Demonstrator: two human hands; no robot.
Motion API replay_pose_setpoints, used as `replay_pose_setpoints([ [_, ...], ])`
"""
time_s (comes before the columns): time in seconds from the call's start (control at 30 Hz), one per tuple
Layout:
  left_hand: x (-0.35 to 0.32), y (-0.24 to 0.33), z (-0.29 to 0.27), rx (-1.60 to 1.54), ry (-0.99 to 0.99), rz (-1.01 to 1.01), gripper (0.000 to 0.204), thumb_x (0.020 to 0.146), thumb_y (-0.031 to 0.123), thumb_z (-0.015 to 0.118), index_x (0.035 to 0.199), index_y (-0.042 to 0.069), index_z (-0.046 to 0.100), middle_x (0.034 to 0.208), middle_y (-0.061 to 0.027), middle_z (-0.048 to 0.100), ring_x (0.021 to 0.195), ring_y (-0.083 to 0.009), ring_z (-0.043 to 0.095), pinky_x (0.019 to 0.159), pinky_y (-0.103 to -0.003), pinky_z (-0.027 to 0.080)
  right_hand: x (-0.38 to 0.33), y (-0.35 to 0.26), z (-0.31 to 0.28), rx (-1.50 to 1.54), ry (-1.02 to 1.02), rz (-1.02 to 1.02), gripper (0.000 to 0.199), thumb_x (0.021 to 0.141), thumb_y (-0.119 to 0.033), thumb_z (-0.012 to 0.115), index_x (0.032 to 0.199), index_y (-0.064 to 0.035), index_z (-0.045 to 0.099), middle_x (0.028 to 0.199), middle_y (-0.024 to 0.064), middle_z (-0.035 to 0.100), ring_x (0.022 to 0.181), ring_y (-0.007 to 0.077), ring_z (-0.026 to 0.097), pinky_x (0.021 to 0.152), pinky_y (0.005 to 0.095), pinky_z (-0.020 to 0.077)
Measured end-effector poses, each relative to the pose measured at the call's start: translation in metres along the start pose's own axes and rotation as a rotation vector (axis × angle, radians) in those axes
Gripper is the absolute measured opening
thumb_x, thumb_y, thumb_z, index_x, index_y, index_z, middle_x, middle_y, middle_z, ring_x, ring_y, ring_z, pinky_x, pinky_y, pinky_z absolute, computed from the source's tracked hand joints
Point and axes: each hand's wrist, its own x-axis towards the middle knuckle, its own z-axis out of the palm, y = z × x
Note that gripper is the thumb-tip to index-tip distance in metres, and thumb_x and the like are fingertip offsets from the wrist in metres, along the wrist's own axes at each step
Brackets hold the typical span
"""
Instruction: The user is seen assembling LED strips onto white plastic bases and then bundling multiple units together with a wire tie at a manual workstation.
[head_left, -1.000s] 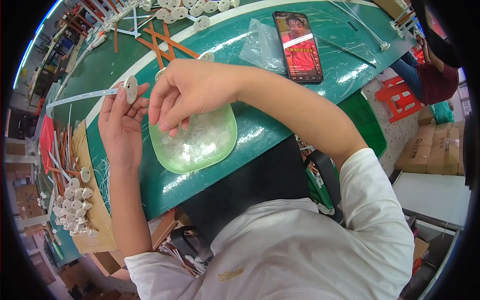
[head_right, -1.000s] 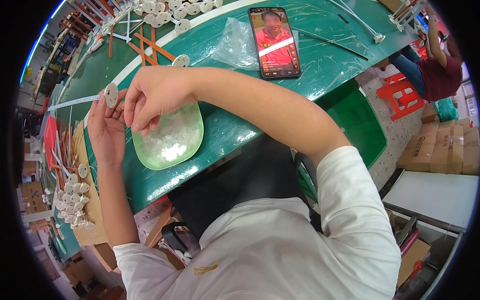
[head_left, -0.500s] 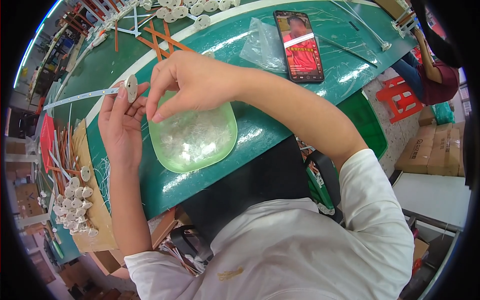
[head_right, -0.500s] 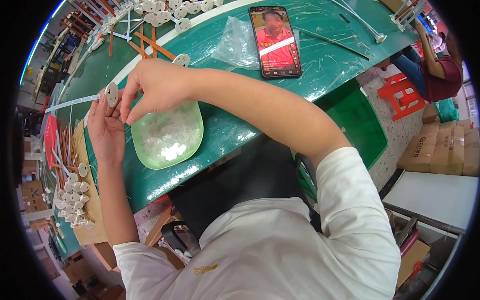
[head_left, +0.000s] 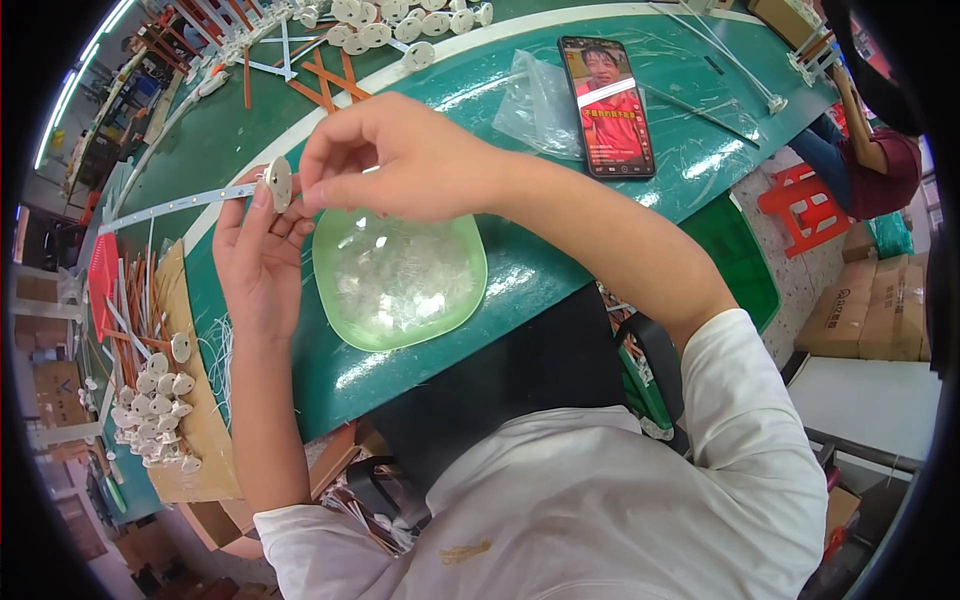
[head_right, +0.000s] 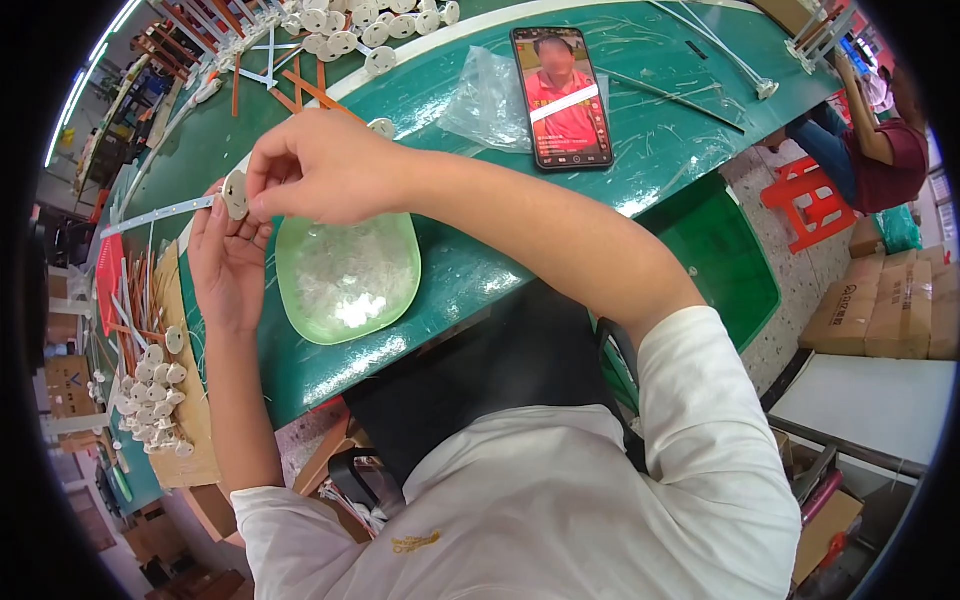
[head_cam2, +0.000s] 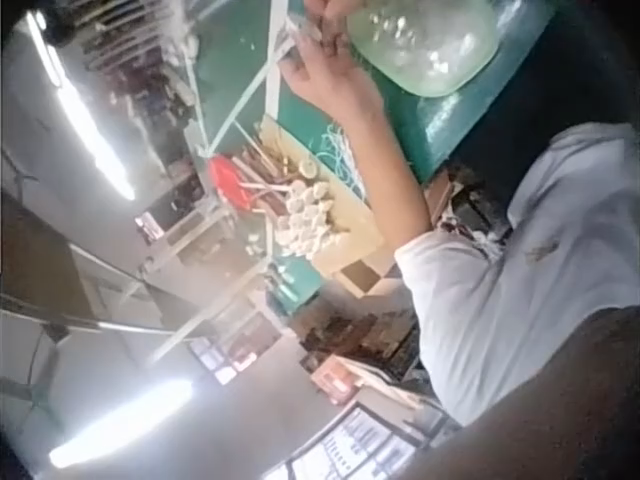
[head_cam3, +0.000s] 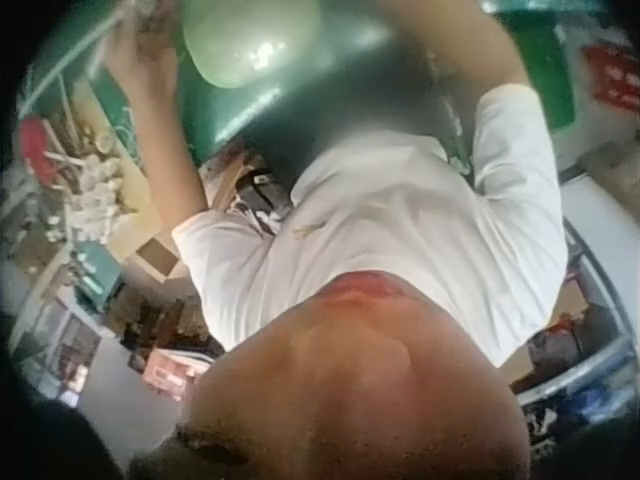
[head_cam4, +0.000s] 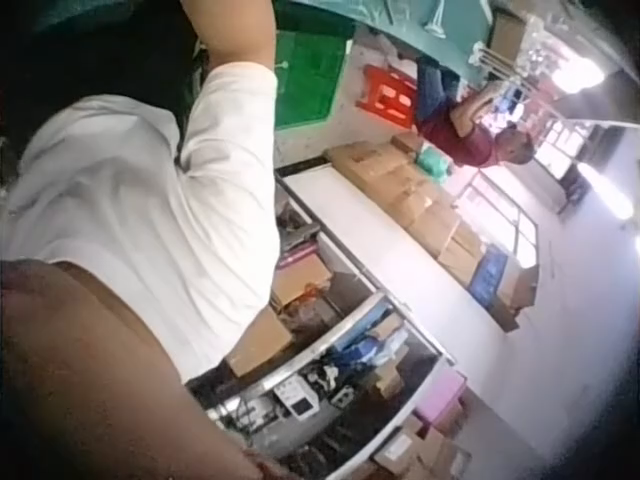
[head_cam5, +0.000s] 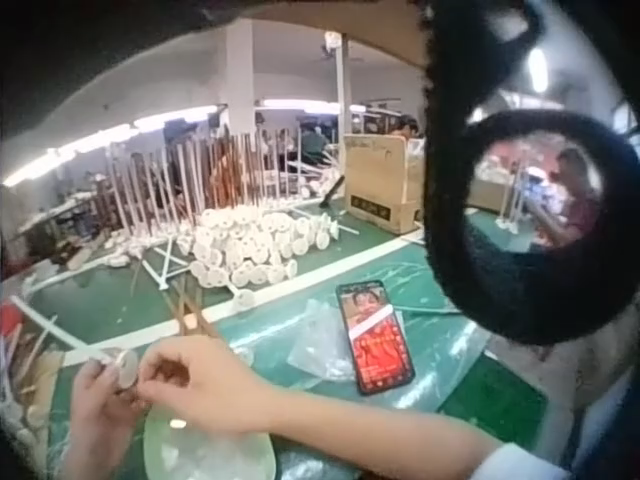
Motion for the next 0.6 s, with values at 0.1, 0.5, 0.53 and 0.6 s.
replay_pose_setpoints([
  [0.1, 0.001, -0.003, -0.009, -0.037, -0.064, 0.033, 0.036, 0.094, 0.020, 0.057, 0.124, 0.000, 0.050, 0.109, -0.0131, 0.064, 0.089, -0.0182, 0.062, 0.076, -0.029, 0.047, 0.002, -0.005, 0.002, 0.033, 0.097, 0.074, 0.010, 0.085, -0.009, 0.067, 0.089, -0.0001, 0.064, 0.083, 0.0035, 0.066, 0.076, 0.0094, 0.062, 0.068, 0.0235, 0.0490],
  [0.5, -0.003, -0.005, -0.001, -0.215, -0.075, 0.053, 0.049, 0.088, 0.009, 0.066, 0.132, 0.001, 0.047, 0.127, -0.0187, 0.055, 0.108, -0.0207, 0.057, 0.088, -0.032, 0.048, -0.004, -0.007, 0.014, -0.231, 0.321, -0.312, 0.007, 0.082, -0.005, 0.068, 0.087, -0.0009, 0.070, 0.080, 0.0063, 0.067, 0.068, 0.0089, 0.061, 0.059, 0.0208, 0.0479],
  [0.53, -0.004, -0.005, -0.002, -0.222, -0.058, 0.034, 0.050, 0.086, 0.008, 0.068, 0.131, -0.001, 0.048, 0.126, -0.0192, 0.055, 0.110, -0.0216, 0.056, 0.089, -0.032, 0.047, -0.006, -0.008, 0.016, -0.244, 0.327, -0.296, 0.008, 0.082, -0.004, 0.069, 0.089, -0.0006, 0.071, 0.081, 0.0073, 0.068, 0.068, 0.0100, 0.062, 0.058, 0.0223, 0.0502],
  [0.6, -0.006, -0.005, -0.001, -0.221, -0.061, 0.051, 0.050, 0.086, 0.007, 0.068, 0.130, -0.002, 0.048, 0.126, -0.0194, 0.056, 0.111, -0.0224, 0.056, 0.092, -0.033, 0.047, -0.007, -0.007, 0.020, -0.256, 0.332, -0.322, 0.008, 0.081, -0.003, 0.069, 0.089, -0.0003, 0.071, 0.082, 0.0079, 0.068, 0.069, 0.0107, 0.063, 0.060, 0.0231, 0.0517],
])
